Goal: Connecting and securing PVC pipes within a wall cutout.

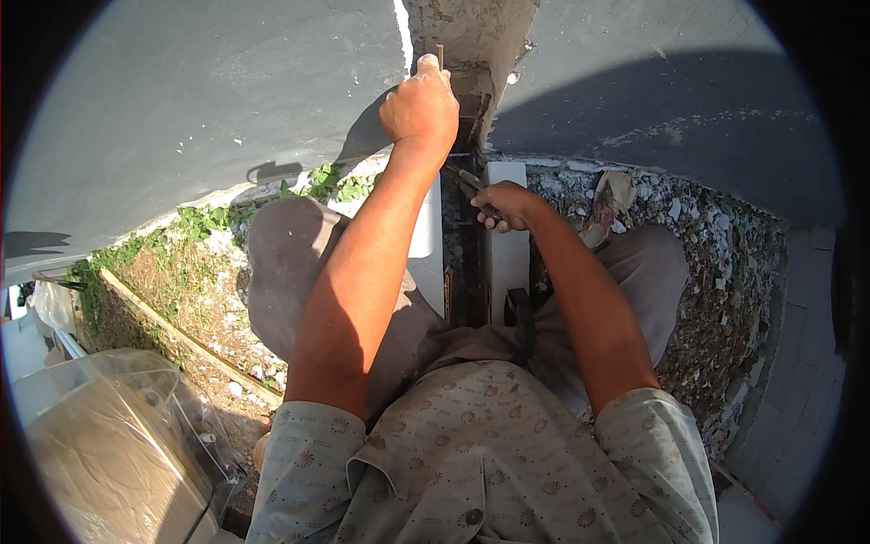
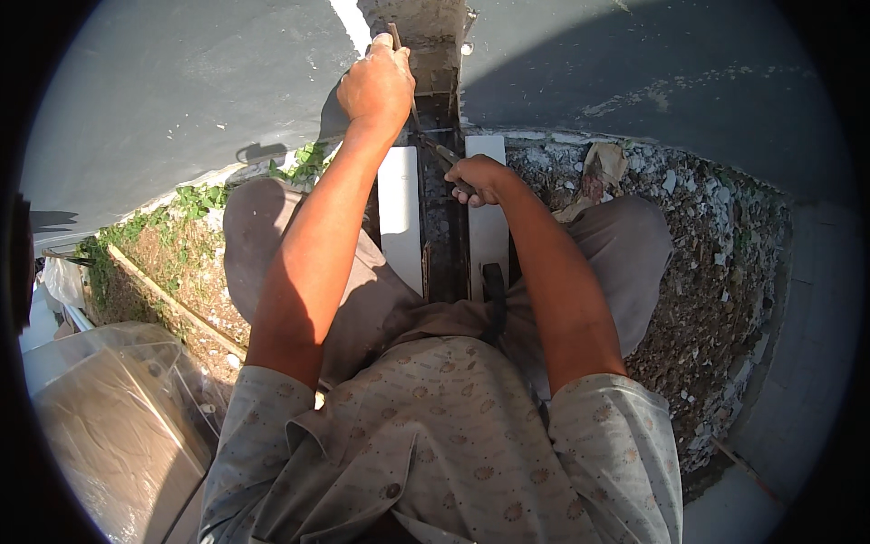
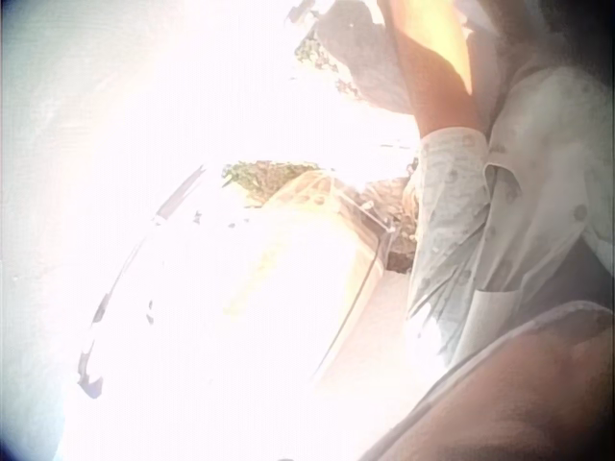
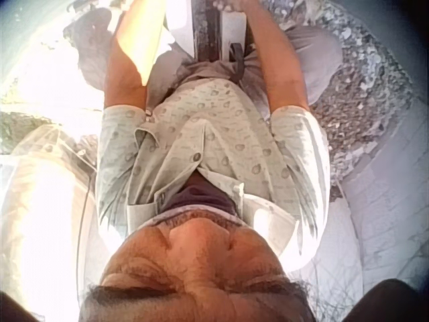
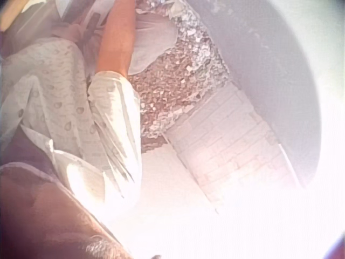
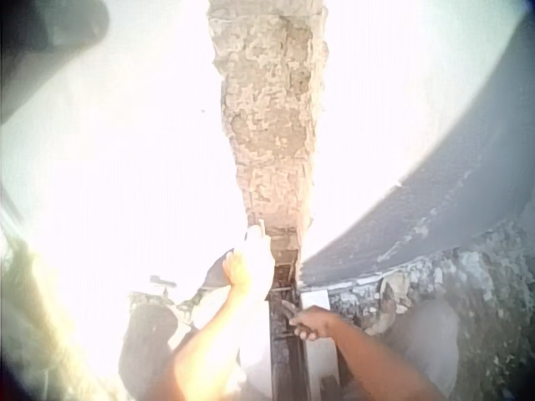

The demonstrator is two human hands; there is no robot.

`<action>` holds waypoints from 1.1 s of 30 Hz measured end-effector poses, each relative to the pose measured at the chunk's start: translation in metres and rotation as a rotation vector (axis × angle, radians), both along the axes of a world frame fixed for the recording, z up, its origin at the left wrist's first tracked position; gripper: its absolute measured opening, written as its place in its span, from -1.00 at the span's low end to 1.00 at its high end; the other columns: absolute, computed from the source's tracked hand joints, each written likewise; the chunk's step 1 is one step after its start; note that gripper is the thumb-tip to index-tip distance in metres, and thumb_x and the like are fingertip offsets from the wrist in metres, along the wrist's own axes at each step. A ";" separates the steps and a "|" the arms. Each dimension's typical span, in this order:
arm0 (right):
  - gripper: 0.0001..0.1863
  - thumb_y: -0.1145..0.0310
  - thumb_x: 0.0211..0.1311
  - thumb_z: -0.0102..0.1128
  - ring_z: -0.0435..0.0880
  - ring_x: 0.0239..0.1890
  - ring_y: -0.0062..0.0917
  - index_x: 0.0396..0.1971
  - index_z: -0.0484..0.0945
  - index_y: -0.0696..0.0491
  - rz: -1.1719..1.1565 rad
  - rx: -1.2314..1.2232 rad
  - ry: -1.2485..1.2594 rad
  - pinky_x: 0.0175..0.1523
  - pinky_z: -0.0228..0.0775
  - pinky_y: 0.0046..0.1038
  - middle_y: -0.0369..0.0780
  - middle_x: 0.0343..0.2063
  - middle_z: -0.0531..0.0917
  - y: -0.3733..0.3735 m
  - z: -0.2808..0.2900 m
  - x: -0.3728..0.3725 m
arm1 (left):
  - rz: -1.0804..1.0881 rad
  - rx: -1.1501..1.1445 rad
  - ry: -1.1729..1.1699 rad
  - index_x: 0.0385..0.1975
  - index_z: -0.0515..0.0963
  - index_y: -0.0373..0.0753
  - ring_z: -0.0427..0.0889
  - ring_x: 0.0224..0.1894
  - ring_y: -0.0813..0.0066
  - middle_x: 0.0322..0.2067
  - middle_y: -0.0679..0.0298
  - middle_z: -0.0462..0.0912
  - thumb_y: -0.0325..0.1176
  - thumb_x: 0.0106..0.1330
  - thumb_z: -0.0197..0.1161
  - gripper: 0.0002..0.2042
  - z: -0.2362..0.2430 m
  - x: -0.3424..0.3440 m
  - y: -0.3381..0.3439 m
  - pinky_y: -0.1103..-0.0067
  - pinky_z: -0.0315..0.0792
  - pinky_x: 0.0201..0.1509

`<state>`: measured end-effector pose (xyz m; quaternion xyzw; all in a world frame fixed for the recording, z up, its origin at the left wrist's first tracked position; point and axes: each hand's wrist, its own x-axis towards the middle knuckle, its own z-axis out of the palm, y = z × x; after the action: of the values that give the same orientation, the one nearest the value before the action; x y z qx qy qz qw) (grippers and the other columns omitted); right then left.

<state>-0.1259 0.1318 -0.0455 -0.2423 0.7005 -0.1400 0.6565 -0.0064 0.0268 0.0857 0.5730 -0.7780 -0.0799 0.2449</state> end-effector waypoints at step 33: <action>-0.52 0.36 0.08 0.05 0.56 -0.20 -0.16 0.04 0.36 0.20 0.694 -0.435 1.093 -0.12 0.39 -0.17 -0.04 -0.24 0.55 0.008 -0.015 0.030 | 0.007 0.021 0.021 -0.24 0.45 -0.16 0.65 -0.36 0.04 -0.48 0.04 0.64 -0.19 0.28 0.06 -0.80 0.003 -0.001 0.000 0.25 0.49 -0.30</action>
<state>-0.0960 0.1395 -0.0603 -0.6153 0.7691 0.0832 0.1517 -0.0072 0.0268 0.0888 0.5773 -0.7725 -0.0932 0.2474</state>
